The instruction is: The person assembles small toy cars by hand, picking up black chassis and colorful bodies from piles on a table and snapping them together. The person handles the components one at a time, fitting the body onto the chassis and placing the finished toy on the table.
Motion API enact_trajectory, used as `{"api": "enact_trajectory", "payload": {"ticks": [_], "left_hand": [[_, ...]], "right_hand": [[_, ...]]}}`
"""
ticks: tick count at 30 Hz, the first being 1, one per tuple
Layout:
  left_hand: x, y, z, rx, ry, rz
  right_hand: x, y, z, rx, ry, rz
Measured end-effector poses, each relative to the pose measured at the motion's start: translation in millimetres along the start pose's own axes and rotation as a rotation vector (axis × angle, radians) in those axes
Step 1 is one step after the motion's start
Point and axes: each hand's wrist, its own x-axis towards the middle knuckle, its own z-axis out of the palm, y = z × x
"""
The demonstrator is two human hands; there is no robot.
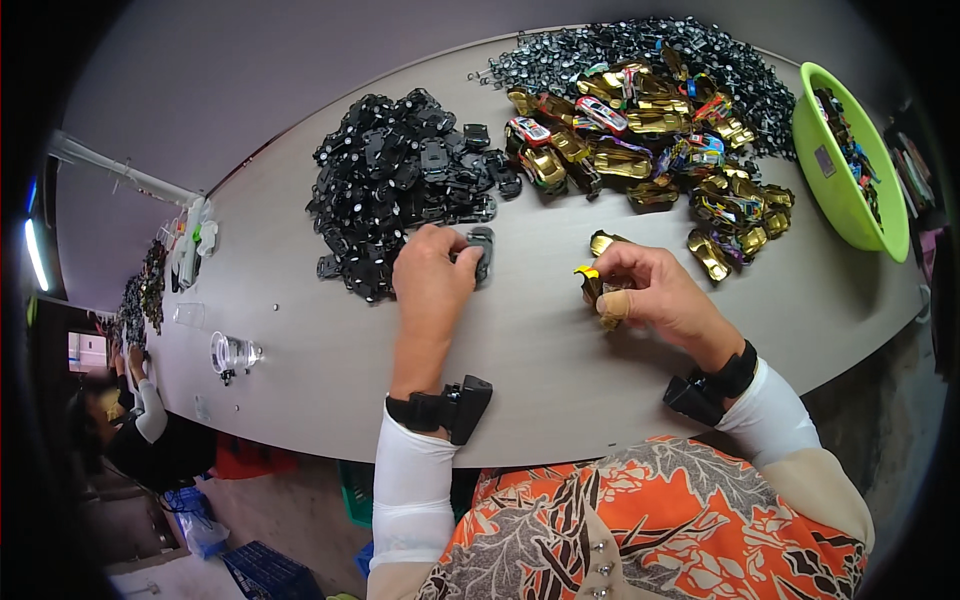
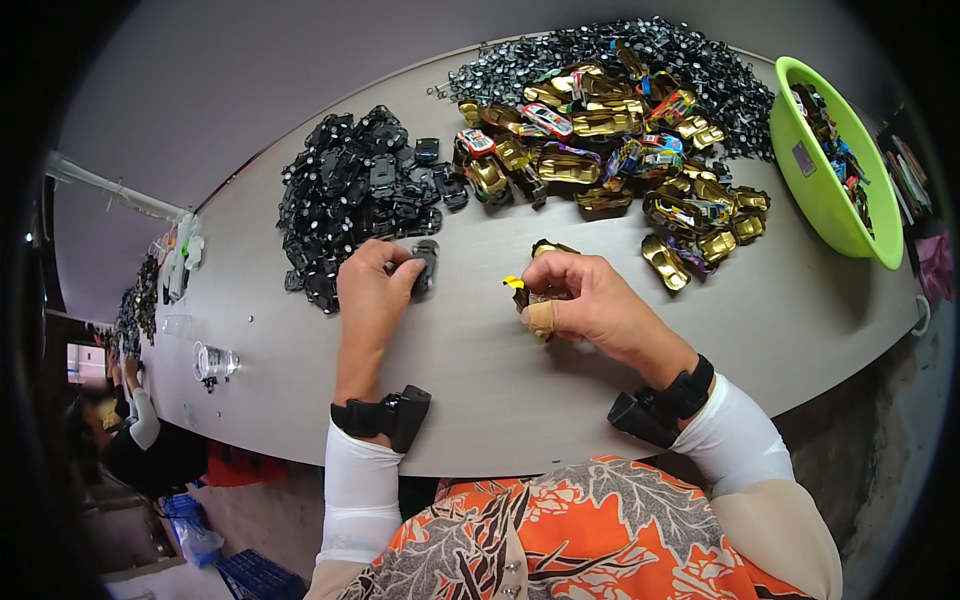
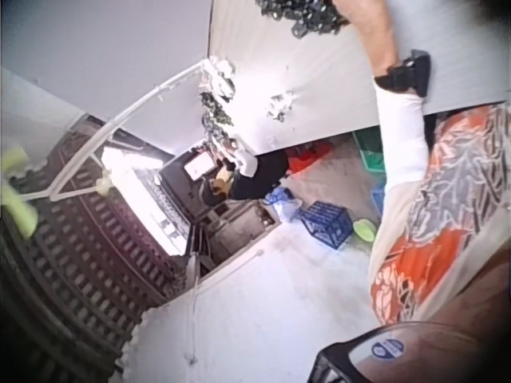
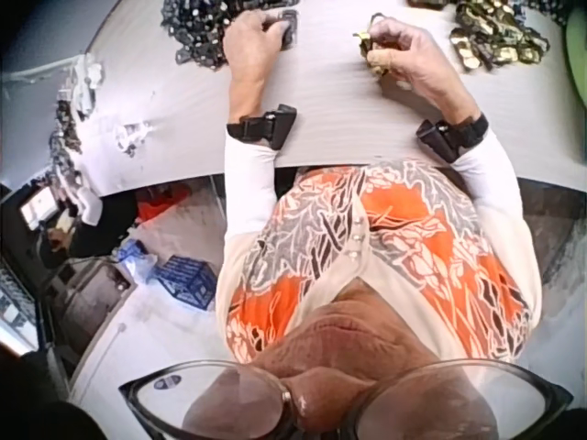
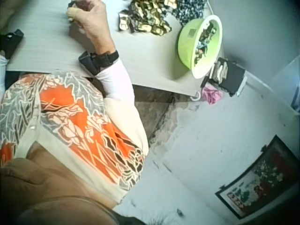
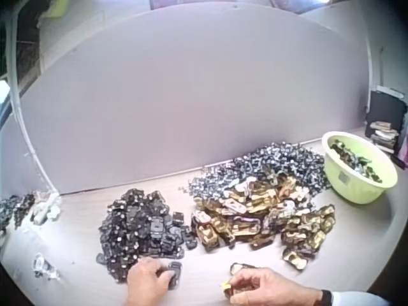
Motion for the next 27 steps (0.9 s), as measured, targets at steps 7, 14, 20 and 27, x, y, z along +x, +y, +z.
{"api": "enact_trajectory", "payload": {"ticks": [7,14,20,27], "left_hand": [[-8,28,-1,0.169,0.004,0.019],[-12,34,-4,-0.716,-0.2,-0.216],[-23,51,2,-1.528,-0.559,-0.391],[-25,46,6,-1.675,-0.548,-0.445]], "right_hand": [[1,2,2,-0.136,0.012,-0.056],[-3,-5,6,-0.087,0.063,-0.163],[-8,-9,5,0.009,0.076,-0.21],[-3,3,7,0.001,0.059,-0.261]]}}
